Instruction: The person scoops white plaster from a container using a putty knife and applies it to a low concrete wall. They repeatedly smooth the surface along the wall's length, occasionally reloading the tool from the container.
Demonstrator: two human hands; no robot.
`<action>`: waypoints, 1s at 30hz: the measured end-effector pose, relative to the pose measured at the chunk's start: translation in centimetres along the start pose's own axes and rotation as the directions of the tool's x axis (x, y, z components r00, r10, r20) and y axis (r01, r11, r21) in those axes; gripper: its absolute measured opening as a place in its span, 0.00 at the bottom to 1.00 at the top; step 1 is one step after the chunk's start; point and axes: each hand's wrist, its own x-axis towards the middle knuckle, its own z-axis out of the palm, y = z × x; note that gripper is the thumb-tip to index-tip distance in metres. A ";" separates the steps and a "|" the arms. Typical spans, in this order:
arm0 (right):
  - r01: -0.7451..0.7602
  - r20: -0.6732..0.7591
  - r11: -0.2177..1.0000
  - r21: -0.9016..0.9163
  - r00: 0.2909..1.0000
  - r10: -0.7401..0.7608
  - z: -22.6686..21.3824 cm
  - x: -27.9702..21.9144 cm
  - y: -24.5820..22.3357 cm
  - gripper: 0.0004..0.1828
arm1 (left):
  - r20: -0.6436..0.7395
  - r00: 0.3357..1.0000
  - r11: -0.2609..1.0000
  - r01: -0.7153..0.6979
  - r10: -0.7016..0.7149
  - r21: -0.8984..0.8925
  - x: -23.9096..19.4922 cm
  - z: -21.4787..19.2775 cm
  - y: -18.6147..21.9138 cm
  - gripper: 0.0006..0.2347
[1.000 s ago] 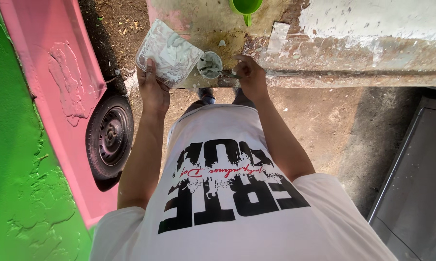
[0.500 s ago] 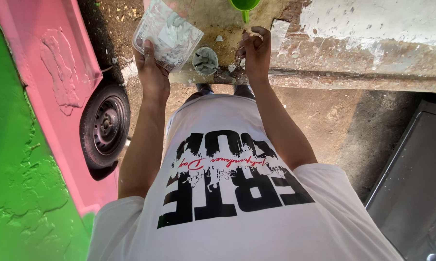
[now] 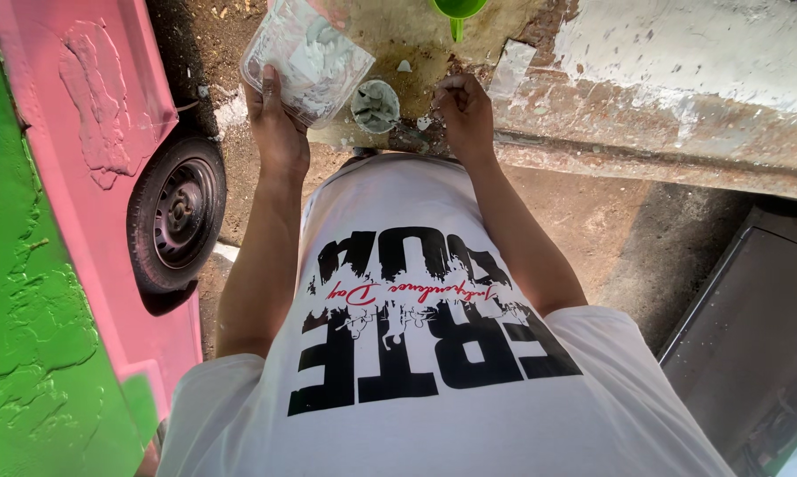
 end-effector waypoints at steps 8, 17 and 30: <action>-0.100 -0.379 0.927 -0.361 0.924 -0.048 -2.9 0.0 0.9 0.11 | 0.075 0.997 1.000 -0.012 0.012 -0.003 0.5 0.1 -2.0 0.17; -0.330 -0.613 0.775 -0.539 0.785 -0.092 -4.5 1.4 2.1 0.35 | 0.105 0.994 1.000 0.007 -0.008 0.014 1.2 2.2 -2.9 0.20; 0.232 -0.454 0.968 -0.090 0.856 -0.247 -4.9 0.3 -1.3 0.11 | 0.101 0.995 0.998 -0.018 0.011 0.063 1.7 2.5 -1.5 0.19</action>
